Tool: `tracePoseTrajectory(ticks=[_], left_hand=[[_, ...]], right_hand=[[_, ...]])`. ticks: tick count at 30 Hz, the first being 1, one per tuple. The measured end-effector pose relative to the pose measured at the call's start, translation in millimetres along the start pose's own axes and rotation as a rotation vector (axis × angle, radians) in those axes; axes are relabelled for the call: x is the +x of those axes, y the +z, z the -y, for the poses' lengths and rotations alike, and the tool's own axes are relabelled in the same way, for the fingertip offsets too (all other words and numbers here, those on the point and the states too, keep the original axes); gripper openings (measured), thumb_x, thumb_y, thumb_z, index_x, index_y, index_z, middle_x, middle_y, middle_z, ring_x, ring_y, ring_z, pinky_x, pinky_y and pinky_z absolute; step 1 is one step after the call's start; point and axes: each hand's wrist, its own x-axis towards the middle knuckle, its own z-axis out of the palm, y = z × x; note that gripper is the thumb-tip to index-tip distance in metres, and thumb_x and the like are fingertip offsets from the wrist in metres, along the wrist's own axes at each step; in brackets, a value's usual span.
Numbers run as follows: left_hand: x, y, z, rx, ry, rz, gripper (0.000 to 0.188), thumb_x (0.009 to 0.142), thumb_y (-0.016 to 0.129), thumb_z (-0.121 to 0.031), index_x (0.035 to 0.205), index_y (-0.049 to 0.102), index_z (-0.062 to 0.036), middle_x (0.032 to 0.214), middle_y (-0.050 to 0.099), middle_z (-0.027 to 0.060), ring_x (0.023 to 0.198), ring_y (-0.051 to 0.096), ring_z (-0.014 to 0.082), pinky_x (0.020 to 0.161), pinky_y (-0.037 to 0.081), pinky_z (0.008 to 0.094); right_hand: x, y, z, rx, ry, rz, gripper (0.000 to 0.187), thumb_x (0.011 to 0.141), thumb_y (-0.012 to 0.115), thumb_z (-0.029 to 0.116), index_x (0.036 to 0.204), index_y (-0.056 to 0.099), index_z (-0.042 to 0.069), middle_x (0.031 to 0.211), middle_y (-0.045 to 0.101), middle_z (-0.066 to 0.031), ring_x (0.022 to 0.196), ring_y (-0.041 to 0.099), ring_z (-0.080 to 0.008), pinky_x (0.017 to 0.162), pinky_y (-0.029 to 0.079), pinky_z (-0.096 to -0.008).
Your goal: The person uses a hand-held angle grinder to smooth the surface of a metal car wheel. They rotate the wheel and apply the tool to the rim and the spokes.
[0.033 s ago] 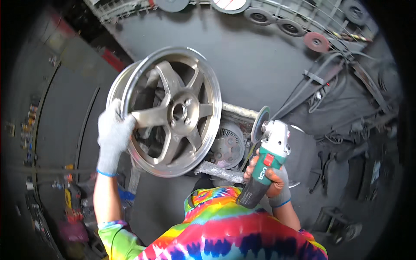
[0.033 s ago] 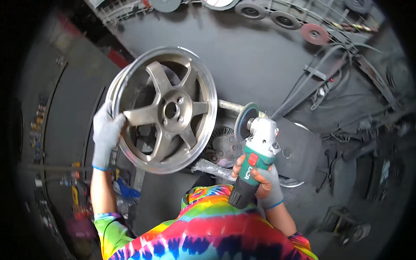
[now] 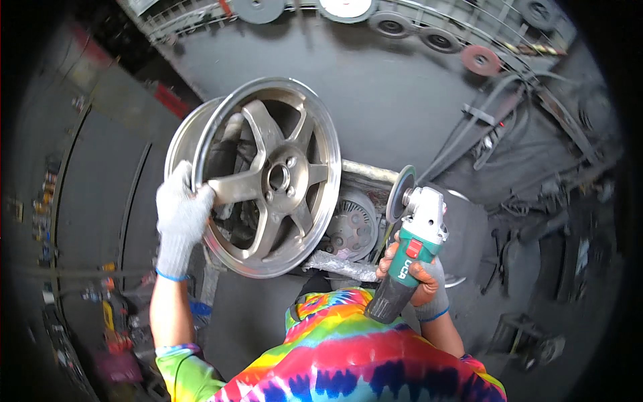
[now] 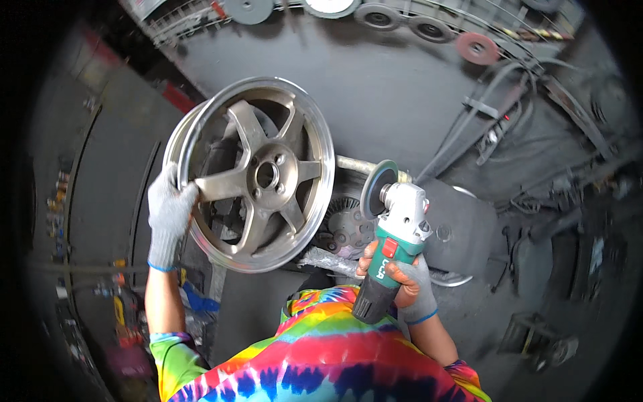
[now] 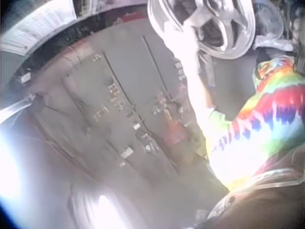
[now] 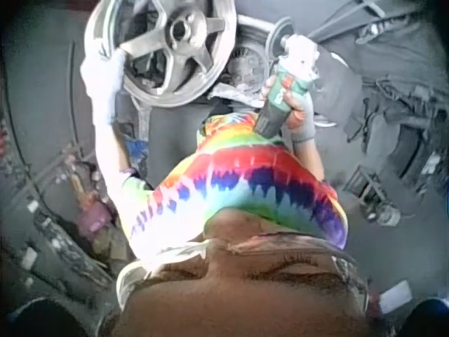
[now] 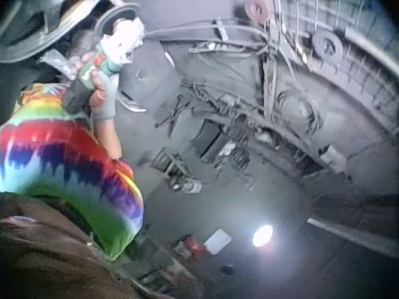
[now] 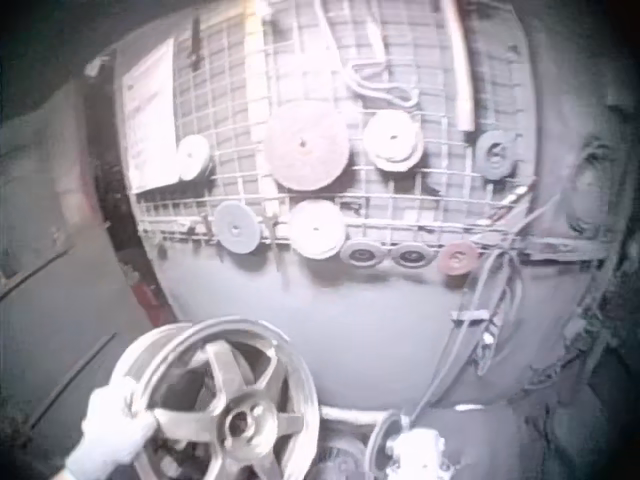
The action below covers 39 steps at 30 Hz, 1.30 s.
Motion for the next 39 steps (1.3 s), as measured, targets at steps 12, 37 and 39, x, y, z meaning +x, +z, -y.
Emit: tracePoseTrajectory(ticks=[12,37,39], left_hand=[[-39.4,6.9,-6.8,-0.118,0.766,0.084,0.014,0.067,0.069,-0.002,0.078,0.06,-0.0049,0.07,0.055,0.0132,0.064,0.06,0.0334,0.06,0.049,0.0393],[158.8,236.1,-45.1,-0.175,0.787,0.34,0.015,0.069,0.066,-0.016,0.073,0.057,-0.0039,0.073,0.061,0.0186,0.073,0.061,0.0364,0.068,0.049,0.0429],[171.5,243.4,-37.1,-0.115,0.718,0.35,0.014,0.07,0.064,-0.016,0.074,0.058,-0.0037,0.076,0.061,0.02,0.077,0.062,0.0384,0.071,0.05,0.0448]], right_hand=[[-71.8,-67.4,-32.1,0.034,-0.295,0.141,0.078,0.079,0.084,0.028,0.138,0.04,0.001,0.11,0.062,-0.0151,0.101,0.065,-0.0314,0.088,0.054,-0.051],[-61.4,-47.2,-132.1,0.099,-0.765,-0.392,0.071,0.08,0.077,0.023,0.138,0.043,0.001,0.109,0.061,-0.0169,0.093,0.065,-0.0322,0.08,0.054,-0.0489],[-59.3,-34.0,-133.4,0.043,-0.764,-0.414,0.077,0.079,0.08,0.028,0.139,0.041,0.001,0.108,0.06,-0.0153,0.094,0.064,-0.0308,0.08,0.054,-0.0479]])
